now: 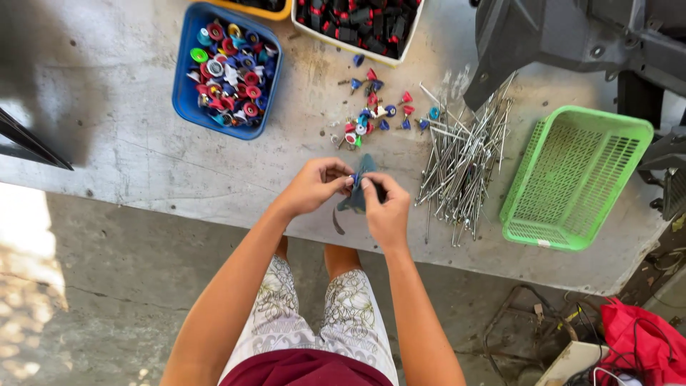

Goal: The person stands at a table and uses a dark cloth to wipe small, colorful plastic fasteners and metal pins. They pick up the items from the table surface, rub them with the cloth, and place them back down or into nearby containers.

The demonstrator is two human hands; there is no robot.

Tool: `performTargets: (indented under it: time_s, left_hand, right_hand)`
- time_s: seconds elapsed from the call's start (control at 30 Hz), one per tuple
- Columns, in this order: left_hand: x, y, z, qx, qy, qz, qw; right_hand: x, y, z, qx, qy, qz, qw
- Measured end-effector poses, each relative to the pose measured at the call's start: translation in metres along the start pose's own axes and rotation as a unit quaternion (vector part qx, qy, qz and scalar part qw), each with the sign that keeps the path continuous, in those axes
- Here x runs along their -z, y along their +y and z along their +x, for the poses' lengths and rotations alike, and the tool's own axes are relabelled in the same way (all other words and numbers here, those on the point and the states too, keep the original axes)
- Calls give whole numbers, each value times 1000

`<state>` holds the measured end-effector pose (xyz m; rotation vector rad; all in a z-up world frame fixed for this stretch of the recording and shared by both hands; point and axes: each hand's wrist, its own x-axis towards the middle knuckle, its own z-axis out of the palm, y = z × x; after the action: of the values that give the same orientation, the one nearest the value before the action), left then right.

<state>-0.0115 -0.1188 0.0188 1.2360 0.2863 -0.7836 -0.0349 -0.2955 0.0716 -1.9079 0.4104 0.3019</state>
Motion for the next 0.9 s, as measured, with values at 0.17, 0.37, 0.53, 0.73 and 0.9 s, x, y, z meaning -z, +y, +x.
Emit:
performTargets:
  time_s: [0.17, 0.37, 0.53, 0.73, 0.9]
  left_hand:
    - [12, 7, -19, 46, 15, -75, 996]
    - [29, 27, -29, 65, -6, -90, 994]
    - [41, 42, -21, -8, 49, -22, 999]
    - [53, 96, -28, -117, 25, 204, 972]
    - [64, 106, -30, -110, -24, 326, 939]
  right_hand:
    - [-16, -33, -13, 60, -15, -23, 998]
    - [-30, -55, -15, 128, -24, -72, 989]
    - [-51, -27, -10, -85, -44, 180, 979]
    - [-60, -67, -4, -16, 60, 104, 993]
    - [-84, -88, -4, 123, 48, -89, 987]
